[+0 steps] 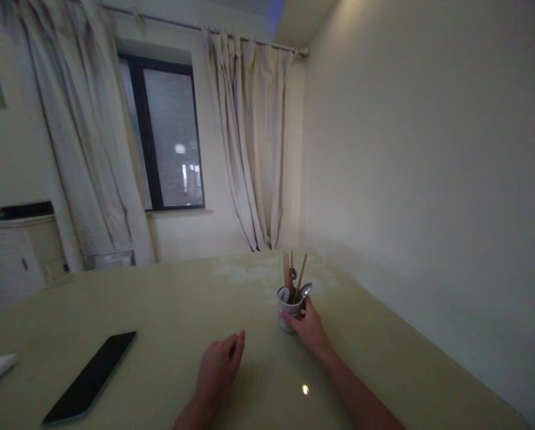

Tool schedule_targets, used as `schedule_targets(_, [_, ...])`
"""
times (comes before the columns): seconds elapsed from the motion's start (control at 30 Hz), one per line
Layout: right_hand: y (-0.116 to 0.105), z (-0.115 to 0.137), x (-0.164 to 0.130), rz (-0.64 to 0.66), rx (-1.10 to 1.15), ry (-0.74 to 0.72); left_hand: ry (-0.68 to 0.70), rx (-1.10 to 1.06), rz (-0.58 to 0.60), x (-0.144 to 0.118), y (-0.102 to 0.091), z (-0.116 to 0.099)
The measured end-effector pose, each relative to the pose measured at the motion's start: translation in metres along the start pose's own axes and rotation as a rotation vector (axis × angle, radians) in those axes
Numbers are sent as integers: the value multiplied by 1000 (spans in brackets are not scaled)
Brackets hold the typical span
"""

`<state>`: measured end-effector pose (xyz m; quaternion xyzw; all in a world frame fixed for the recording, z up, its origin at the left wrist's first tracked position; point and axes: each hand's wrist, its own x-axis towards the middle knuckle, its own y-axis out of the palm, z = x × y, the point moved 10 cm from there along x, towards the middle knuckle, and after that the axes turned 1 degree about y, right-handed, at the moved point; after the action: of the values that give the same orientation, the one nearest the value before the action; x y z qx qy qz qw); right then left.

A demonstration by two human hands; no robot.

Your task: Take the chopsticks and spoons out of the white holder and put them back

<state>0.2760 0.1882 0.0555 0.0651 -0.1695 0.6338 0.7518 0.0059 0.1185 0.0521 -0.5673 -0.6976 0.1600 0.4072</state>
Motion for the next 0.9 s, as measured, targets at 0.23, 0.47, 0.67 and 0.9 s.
schedule_targets(0.23, [69, 37, -46, 406, 53, -60, -108, -368, -68, 3, -13, 7])
schedule_targets(0.47, [90, 52, -78, 671, 130, -93, -121, -665, -17, -2, -11, -1])
schedule_targets(0.67, [96, 56, -84, 730, 169, -95, -144, -792, -35, -2, -12, -6])
schedule_targets(0.9, [102, 66, -90, 776, 178, -102, -162, -1052, 23, 38, -17, -17])
